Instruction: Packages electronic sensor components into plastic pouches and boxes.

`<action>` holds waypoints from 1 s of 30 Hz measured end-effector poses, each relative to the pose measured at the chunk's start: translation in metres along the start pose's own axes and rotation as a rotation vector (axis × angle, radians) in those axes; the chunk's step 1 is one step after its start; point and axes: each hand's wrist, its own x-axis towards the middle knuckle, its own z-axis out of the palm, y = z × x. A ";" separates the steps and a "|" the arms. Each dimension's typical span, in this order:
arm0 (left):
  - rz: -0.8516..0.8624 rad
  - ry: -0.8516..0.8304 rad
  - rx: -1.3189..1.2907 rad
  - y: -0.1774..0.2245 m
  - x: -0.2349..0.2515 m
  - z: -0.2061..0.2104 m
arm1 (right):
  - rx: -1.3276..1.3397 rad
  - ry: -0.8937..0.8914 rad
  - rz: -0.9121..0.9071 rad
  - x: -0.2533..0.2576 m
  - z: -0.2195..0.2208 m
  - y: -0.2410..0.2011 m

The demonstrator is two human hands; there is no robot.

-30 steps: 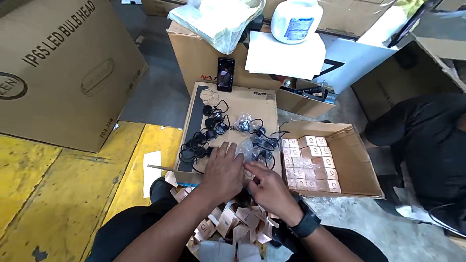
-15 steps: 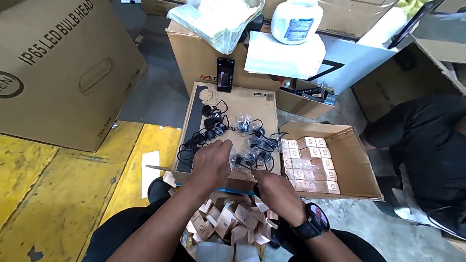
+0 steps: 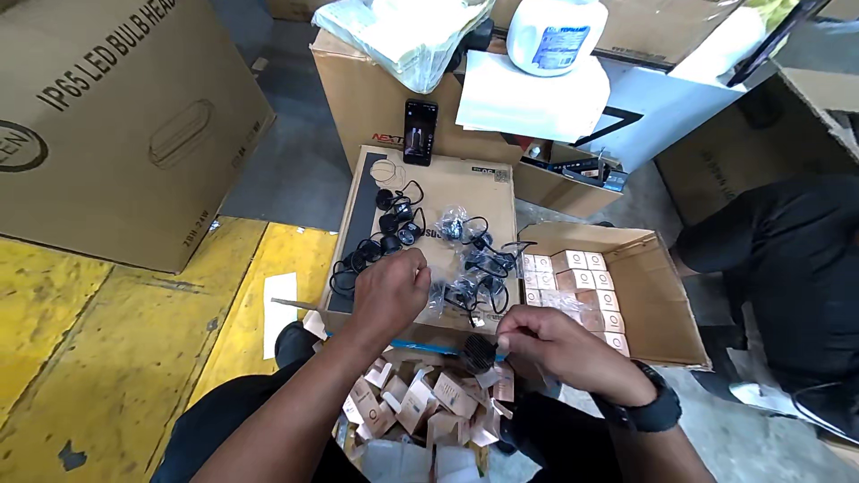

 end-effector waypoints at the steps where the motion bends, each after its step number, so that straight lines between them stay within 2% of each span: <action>1: -0.008 0.001 -0.016 0.000 0.000 0.000 | 0.161 0.040 -0.067 -0.002 -0.001 -0.002; 5: -0.016 -0.022 -0.106 0.001 0.000 0.004 | 0.680 0.196 -0.225 0.004 0.015 -0.009; 11: -0.026 -0.124 -0.530 -0.001 0.000 0.012 | 1.109 0.409 -0.085 0.027 0.047 -0.006; 14: -0.020 -0.153 -0.659 0.002 -0.002 0.010 | 1.132 0.474 -0.014 0.032 0.052 -0.006; 16: -0.004 -0.182 -0.657 0.004 -0.004 0.012 | 1.097 0.464 -0.017 0.032 0.056 -0.005; 22: 0.020 -0.209 -0.527 0.003 -0.007 0.016 | 0.945 0.422 -0.017 0.034 0.065 -0.007; 26: 0.045 -0.278 -0.434 0.005 -0.010 0.018 | 1.008 0.462 0.012 0.035 0.074 -0.007; 30: 0.165 -0.254 -0.234 0.007 -0.017 0.022 | 0.974 0.477 0.000 0.037 0.078 -0.004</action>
